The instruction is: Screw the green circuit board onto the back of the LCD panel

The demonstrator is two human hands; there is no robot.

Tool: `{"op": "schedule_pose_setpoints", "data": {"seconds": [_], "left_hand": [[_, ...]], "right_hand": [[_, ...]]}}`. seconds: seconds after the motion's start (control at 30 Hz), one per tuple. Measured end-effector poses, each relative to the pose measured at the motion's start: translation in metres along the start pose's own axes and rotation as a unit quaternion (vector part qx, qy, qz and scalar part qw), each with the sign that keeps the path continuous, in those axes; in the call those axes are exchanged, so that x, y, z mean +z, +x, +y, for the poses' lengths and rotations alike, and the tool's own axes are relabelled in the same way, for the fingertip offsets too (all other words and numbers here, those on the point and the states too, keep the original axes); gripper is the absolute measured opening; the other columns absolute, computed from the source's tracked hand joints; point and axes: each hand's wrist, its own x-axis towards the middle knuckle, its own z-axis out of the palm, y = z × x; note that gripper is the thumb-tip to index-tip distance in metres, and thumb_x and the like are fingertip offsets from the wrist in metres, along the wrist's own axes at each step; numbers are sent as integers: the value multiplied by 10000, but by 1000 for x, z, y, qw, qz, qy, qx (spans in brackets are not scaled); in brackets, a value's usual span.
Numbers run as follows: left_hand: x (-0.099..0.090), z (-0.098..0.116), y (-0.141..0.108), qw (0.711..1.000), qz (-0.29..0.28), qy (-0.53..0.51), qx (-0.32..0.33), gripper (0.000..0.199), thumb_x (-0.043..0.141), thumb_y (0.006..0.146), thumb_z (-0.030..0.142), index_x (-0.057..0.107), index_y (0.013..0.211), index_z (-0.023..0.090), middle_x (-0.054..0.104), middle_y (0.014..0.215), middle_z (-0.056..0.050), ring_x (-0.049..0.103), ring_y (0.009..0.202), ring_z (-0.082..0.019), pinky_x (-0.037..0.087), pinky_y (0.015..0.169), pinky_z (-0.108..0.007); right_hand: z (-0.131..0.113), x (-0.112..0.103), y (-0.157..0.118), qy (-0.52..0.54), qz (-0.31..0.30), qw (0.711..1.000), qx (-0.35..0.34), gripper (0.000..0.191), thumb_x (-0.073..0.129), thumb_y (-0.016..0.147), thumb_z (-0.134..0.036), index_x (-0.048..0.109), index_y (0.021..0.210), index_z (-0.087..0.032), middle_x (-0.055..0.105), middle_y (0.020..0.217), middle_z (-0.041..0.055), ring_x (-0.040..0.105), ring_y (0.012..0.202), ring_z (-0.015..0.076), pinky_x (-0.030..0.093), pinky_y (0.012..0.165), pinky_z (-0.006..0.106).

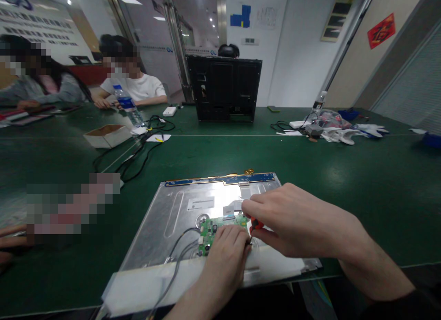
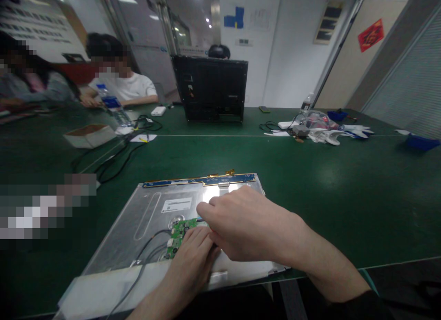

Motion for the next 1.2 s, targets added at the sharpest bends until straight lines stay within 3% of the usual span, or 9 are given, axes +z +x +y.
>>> {"op": "schedule_pose_setpoints", "data": {"seconds": [0.43,0.57,0.87,1.2], "left_hand": [[0,0,-2,1000,-11,-25,-10,150,455,847,59,535,884,181,624,867,-66,569,821,-242,463,745,-393],[0,0,-1,999,-21,-19,-20,147,453,846,67,534,866,189,621,869,-62,565,825,-236,456,748,-384],[-3,1,1,1000,-4,-18,-4,145,471,818,54,512,845,191,610,836,-54,561,797,-237,437,720,-372],[-1,1,0,1000,4,-4,3,160,461,822,42,500,842,195,599,804,-41,563,781,-227,428,719,-356]], "right_hand": [[1,1,3,-4,12,1000,11,78,515,895,-258,526,875,-184,667,778,24,588,648,150,276,528,285],[1,1,3,-4,5,1000,0,12,511,879,-198,506,881,-188,656,783,12,576,654,148,276,531,287],[3,-2,0,3,-30,998,-49,119,538,830,-125,480,906,-196,628,869,4,545,689,136,297,537,293],[2,-1,-1,6,-18,999,-35,116,543,844,-152,463,916,-192,627,839,0,543,670,134,266,524,285]]}}
